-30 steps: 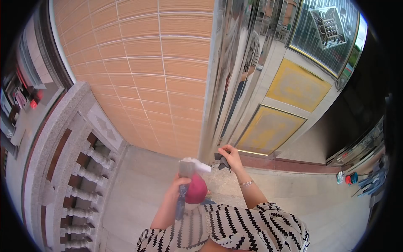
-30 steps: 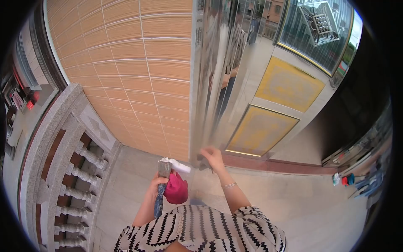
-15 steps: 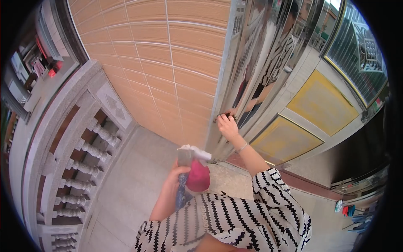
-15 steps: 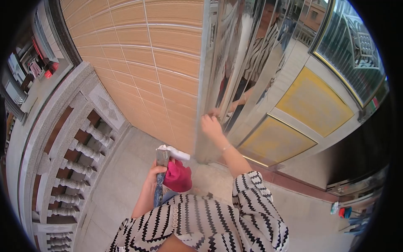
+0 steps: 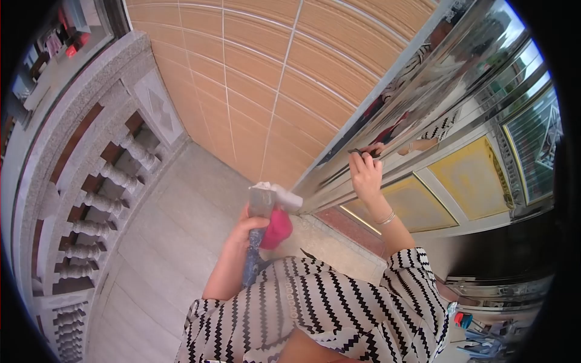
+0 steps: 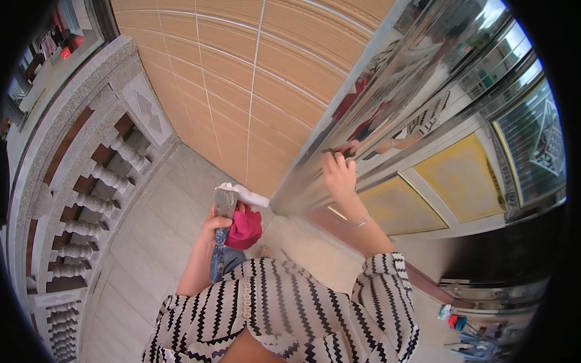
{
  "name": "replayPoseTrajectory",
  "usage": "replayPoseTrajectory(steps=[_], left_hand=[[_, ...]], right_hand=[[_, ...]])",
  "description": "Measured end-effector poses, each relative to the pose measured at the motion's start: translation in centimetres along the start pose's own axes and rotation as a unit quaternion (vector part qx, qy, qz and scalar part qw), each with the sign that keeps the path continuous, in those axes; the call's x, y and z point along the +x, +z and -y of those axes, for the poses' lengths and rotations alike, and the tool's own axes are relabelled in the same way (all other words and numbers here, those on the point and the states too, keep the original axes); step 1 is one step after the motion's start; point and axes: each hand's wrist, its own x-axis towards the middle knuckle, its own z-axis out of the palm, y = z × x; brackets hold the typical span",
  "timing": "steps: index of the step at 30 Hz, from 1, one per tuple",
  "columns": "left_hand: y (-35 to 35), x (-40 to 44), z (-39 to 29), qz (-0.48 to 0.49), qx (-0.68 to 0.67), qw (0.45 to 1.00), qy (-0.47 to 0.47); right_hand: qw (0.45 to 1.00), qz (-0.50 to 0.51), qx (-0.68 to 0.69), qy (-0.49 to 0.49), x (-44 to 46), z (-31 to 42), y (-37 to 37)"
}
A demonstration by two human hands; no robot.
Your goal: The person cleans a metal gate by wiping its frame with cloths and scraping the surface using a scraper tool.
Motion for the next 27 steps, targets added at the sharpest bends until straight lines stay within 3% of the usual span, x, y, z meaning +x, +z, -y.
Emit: replayPoseTrajectory(steps=[1, 4, 6, 9, 13, 18, 22, 27], left_hand=[[0.0, 0.4, -0.3, 0.009, -0.011, 1.0, 0.008], [0.4, 1.7, -0.4, -0.085, -0.013, 0.995, -0.056], [0.4, 2.6, -0.7, -0.057, 0.025, 0.996, -0.063], [0.4, 3.2, -2.2, -0.008, 0.032, 0.997, -0.063], [-1.1, 4.2, -2.8, 0.004, -0.023, 0.997, -0.072], [-1.0, 4.6, -4.6, 0.004, 0.073, 0.989, -0.13], [-2.2, 4.4, -5.4, -0.02, 0.008, 0.997, -0.079], [-2.7, 5.3, -5.8, -0.029, 0.034, 0.991, -0.124]], right_hand=[[0.997, -0.069, -0.018, 0.02, 1.3, -1.0, -1.6], [1.0, -0.004, -0.018, -0.011, 0.1, 0.1, 0.1], [0.999, 0.032, -0.02, -0.038, -0.9, 2.2, 2.5], [0.998, 0.054, -0.018, 0.012, -0.8, 2.4, 2.6], [0.994, -0.041, -0.059, 0.083, 1.9, 0.5, -1.9], [0.988, 0.145, -0.011, 0.059, -2.8, 4.8, 5.9], [0.99, -0.004, -0.079, 0.119, 1.8, 2.2, -0.3], [0.991, 0.115, -0.03, 0.069, -2.3, 5.5, 6.2]])
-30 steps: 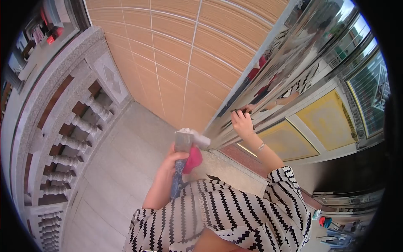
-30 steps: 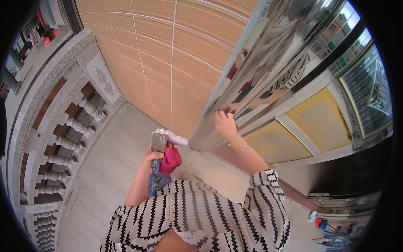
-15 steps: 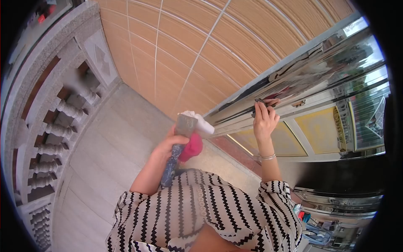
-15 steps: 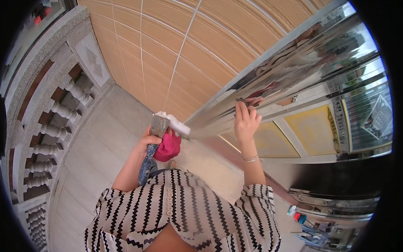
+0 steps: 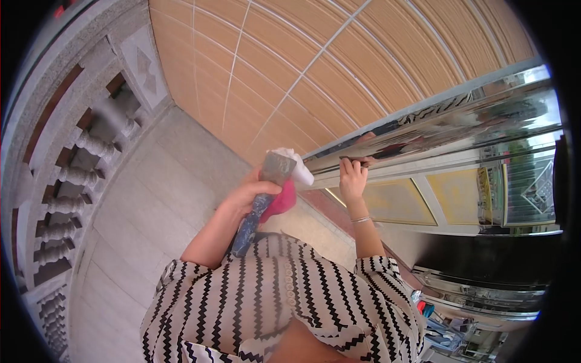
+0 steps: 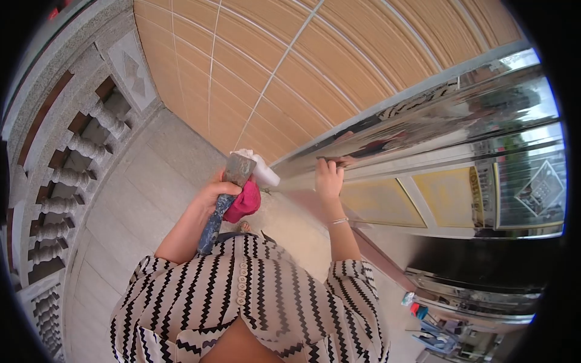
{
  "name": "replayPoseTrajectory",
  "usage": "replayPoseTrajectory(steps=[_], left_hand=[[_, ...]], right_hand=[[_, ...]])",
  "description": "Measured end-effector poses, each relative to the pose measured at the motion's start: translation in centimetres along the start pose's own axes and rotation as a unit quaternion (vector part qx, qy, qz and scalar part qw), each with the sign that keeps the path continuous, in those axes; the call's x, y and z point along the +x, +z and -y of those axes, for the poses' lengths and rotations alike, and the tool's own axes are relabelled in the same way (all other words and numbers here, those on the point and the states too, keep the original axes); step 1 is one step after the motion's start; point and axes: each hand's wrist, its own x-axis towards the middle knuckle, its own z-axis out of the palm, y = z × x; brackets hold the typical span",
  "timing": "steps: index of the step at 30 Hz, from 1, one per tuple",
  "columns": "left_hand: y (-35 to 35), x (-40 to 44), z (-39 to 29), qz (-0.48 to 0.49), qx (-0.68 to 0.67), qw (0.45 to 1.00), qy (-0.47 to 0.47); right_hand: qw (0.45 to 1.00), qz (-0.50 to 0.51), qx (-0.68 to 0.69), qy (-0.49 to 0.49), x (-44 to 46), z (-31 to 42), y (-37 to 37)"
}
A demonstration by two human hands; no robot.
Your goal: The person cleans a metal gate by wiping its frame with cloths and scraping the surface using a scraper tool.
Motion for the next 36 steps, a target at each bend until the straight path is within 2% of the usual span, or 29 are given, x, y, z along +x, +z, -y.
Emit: replayPoseTrajectory(steps=[2, 3, 5, 8, 9, 11, 13, 16, 17, 19, 21, 22, 24, 26, 28, 31, 33, 36], left_hand=[[-0.6, -0.5, -0.5, -0.004, 0.0, 1.0, 0.029], [-1.2, -0.8, -0.7, -0.008, 0.0, 0.999, 0.042], [-2.7, -0.9, -1.2, 0.021, -0.052, 0.997, 0.051], [-3.2, -0.6, -1.1, 0.012, -0.067, 0.997, 0.035], [-3.1, -0.5, -1.1, 0.001, -0.06, 0.998, 0.027], [-2.3, -0.6, -1.4, 0.0, -0.028, 0.999, 0.044], [-2.3, -1.0, -1.8, -0.015, -0.018, 0.998, 0.057], [-3.4, -1.9, -2.5, -0.034, -0.038, 0.995, 0.084], [-3.8, -2.3, -2.7, -0.03, -0.048, 0.993, 0.105], [-4.7, -2.9, -2.8, -0.031, -0.067, 0.989, 0.129], [-5.5, -3.1, -2.7, -0.035, -0.083, 0.987, 0.131], [-5.5, -2.9, -2.7, -0.041, -0.085, 0.987, 0.127], [-5.0, -2.5, -2.6, -0.052, -0.088, 0.988, 0.117], [-4.4, -1.9, -2.7, -0.046, -0.087, 0.989, 0.113], [-4.0, -1.6, -2.9, -0.037, -0.078, 0.989, 0.123], [-3.7, -1.9, -3.9, -0.028, -0.049, 0.988, 0.143], [-4.0, -2.5, -3.7, -0.031, -0.037, 0.99, 0.131], [-1.7, -2.5, -3.4, -0.054, -0.079, 0.991, 0.093]], right_hand=[[0.999, 0.04, -0.013, -0.012, -0.7, 1.0, 2.5], [0.998, 0.058, -0.012, 0.024, 1.2, 1.0, -0.5], [0.993, -0.083, -0.07, 0.055, 5.7, -1.3, -6.9], [0.991, -0.077, -0.101, 0.029, 7.0, -2.7, -8.3], [0.997, -0.033, -0.061, -0.03, 6.3, -2.0, -5.9], [0.985, 0.13, -0.066, -0.097, 3.9, 0.6, 0.6], [0.985, 0.129, -0.028, -0.114, 2.8, 2.6, 5.4], [0.971, 0.162, -0.006, -0.175, 3.7, 2.8, 5.4], [0.974, 0.16, 0.014, -0.16, 4.1, 1.6, 4.4], [0.986, 0.108, -0.049, -0.119, 7.8, -0.9, -2.5], [0.995, 0.009, -0.094, -0.026, 10.9, -3.0, -9.5], [0.99, -0.072, -0.116, -0.016, 11.7, -3.8, -11.2], [0.988, -0.059, -0.139, -0.006, 10.4, -3.2, -9.5], [0.994, 0.057, -0.055, -0.078, 6.3, -0.5, -2.5], [0.982, 0.098, -0.035, -0.155, 2.5, 1.9, 3.9], [0.988, 0.121, 0.005, -0.1, 2.8, 1.1, 2.5], [0.995, -0.042, -0.081, -0.034, 6.5, -2.2, -6.2], [0.966, -0.198, -0.127, 0.107, 7.8, -7.4, -13.2]])
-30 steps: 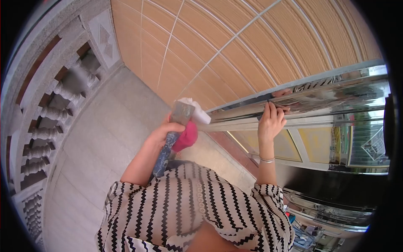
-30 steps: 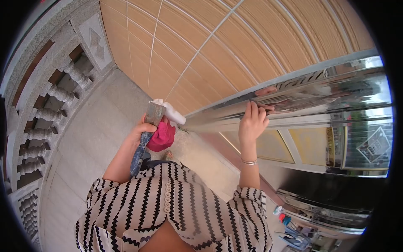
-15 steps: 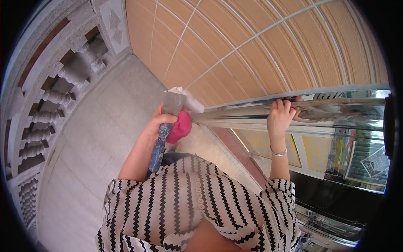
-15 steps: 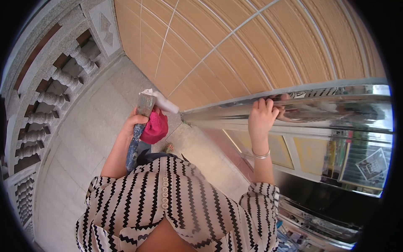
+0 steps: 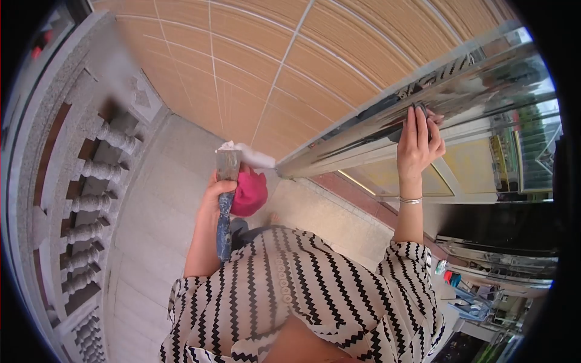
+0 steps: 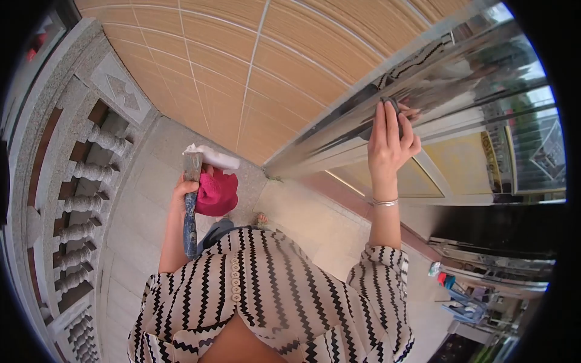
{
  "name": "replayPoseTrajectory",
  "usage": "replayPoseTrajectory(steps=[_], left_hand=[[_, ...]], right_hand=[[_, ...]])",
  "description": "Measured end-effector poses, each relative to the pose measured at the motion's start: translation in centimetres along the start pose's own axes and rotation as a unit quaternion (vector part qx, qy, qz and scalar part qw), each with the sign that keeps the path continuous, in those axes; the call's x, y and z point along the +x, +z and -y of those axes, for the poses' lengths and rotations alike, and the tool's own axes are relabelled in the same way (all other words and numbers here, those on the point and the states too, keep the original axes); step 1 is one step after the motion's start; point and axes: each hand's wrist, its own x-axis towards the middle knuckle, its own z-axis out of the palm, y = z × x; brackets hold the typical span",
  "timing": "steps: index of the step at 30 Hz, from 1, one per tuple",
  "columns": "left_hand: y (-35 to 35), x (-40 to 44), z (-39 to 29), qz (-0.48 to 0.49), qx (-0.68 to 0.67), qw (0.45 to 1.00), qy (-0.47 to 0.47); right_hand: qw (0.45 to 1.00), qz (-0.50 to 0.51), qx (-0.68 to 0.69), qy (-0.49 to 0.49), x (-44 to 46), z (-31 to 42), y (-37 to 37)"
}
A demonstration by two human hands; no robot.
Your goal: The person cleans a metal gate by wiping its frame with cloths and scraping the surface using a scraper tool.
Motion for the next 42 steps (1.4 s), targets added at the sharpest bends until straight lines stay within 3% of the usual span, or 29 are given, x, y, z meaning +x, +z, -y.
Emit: replayPoseTrajectory(steps=[6, 9, 12, 15, 19, 23, 27, 29, 32, 35, 37, 40, 42], left_hand=[[0.0, 2.2, 1.1, 0.065, 0.147, 0.987, -0.023], [-1.1, 2.7, 0.4, 0.044, 0.175, 0.984, -0.003], [1.1, 4.0, 0.9, 0.073, 0.2, 0.977, -0.005], [0.5, 6.2, 0.9, 0.137, 0.227, 0.961, -0.075], [3.0, 7.6, 1.5, 0.204, 0.228, 0.943, -0.13], [2.6, 9.1, -0.2, 0.208, 0.241, 0.937, -0.14], [6.1, 7.7, 1.2, 0.18, 0.294, 0.932, -0.114], [6.1, 7.7, 1.3, 0.191, 0.292, 0.929, -0.122], [5.9, 8.4, 1.4, 0.21, 0.288, 0.923, -0.144], [6.1, 8.9, 0.9, 0.218, 0.291, 0.918, -0.157], [6.4, 9.1, 0.7, 0.223, 0.292, 0.916, -0.162], [6.5, 9.2, 0.4, 0.231, 0.289, 0.914, -0.164], [6.5, 9.4, 0.0, 0.235, 0.287, 0.913, -0.168]], right_hand=[[0.971, -0.052, 0.098, 0.214, -6.5, 3.5, 6.0], [0.855, -0.046, 0.238, 0.458, -10.1, 9.3, 7.6], [0.821, 0.068, 0.205, 0.528, -13.7, 13.3, 8.3], [0.774, 0.083, 0.216, 0.59, -16.2, 16.2, 9.0], [0.581, 0.052, 0.299, 0.755, -19.3, 20.4, 10.2], [0.534, -0.011, 0.299, 0.79, -17.9, 21.2, 11.0], [0.679, -0.115, 0.307, 0.657, -8.0, 11.1, 2.7], [0.711, -0.146, 0.314, 0.612, -5.8, 7.8, 1.1], [0.757, -0.16, 0.304, 0.556, -9.2, 8.9, 3.4], [0.685, -0.086, 0.274, 0.67, -14.1, 15.5, 6.1], [0.558, -0.056, 0.276, 0.78, -18.1, 20.3, 9.0], [0.508, -0.084, 0.262, 0.817, -20.3, 22.4, 10.7], [0.48, -0.041, 0.232, 0.845, -19.6, 23.3, 11.5]])
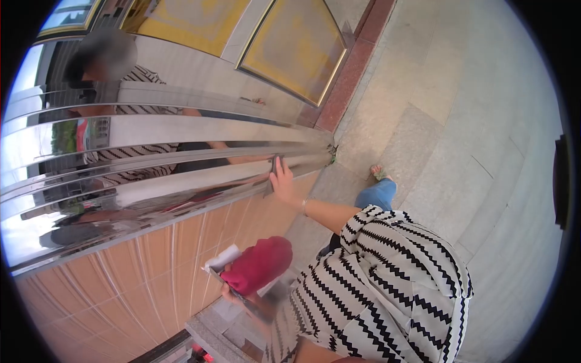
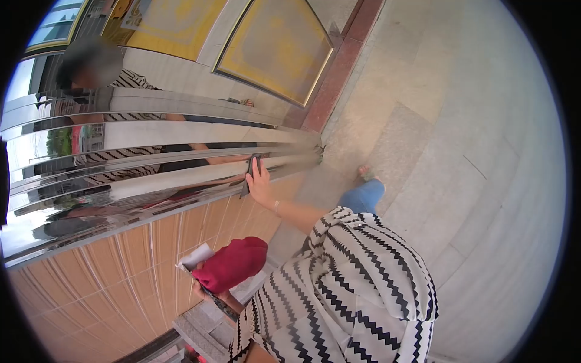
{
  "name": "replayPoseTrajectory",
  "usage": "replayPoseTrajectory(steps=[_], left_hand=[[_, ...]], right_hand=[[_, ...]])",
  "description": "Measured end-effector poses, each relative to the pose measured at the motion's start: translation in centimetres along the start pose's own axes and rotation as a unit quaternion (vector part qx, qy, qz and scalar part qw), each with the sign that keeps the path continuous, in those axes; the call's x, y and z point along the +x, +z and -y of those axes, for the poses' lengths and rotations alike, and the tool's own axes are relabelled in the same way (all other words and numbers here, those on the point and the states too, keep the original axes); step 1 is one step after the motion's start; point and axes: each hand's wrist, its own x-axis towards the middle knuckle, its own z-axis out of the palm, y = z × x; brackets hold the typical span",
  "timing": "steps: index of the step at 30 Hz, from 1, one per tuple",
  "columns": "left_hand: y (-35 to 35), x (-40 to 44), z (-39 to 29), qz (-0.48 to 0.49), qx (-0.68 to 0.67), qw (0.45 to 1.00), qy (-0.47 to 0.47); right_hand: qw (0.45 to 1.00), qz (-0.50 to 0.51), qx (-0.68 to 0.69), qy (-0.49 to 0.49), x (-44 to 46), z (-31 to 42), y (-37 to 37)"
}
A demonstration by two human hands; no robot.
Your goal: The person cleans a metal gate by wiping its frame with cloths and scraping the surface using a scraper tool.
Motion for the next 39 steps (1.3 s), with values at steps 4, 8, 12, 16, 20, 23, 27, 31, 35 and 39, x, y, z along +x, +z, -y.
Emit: replayPoseTrajectory(steps=[4, 8, 12, 16, 20, 23, 27, 31, 35, 39], left_hand=[[-0.5, -0.4, 0.0, 0.014, -0.003, 1.0, -0.001], [-0.2, -0.3, -0.1, 0.028, -0.012, 1.0, 0.007], [-1.2, -0.5, 0.1, 0.011, -0.02, 1.0, 0.014], [-2.1, -0.6, 0.5, -0.012, -0.031, 0.999, -0.013], [-4.6, 1.8, 2.4, -0.05, 0.051, 0.995, -0.064], [-4.5, 5.0, 4.0, -0.063, 0.148, 0.982, -0.103], [-0.4, 7.5, 5.5, -0.105, 0.157, 0.981, -0.042], [1.6, 8.6, 7.5, -0.168, 0.164, 0.97, 0.061], [1.6, 9.1, 8.8, -0.173, 0.246, 0.953, 0.046], [1.9, 10.2, 9.1, -0.148, 0.273, 0.947, 0.082]], right_hand=[[0.986, 0.03, 0.158, -0.053, -1.9, 8.0, -3.1], [0.983, 0.024, 0.182, -0.003, -1.9, 4.9, -2.8], [0.975, 0.032, 0.207, 0.079, -1.0, 4.3, -1.8], [0.96, 0.112, 0.199, 0.159, 0.0, 5.5, -1.5], [0.933, 0.303, 0.163, 0.105, 1.4, 5.2, -2.8], [0.894, 0.429, 0.109, 0.076, 1.2, 8.6, -6.5], [0.868, 0.494, 0.011, -0.034, 1.3, 11.1, -12.3], [0.823, 0.514, -0.131, -0.204, -3.3, 13.5, -14.5], [0.822, 0.482, -0.195, -0.23, -6.3, 14.8, -14.3], [0.841, 0.441, -0.235, -0.208, -7.4, 14.8, -13.1]])
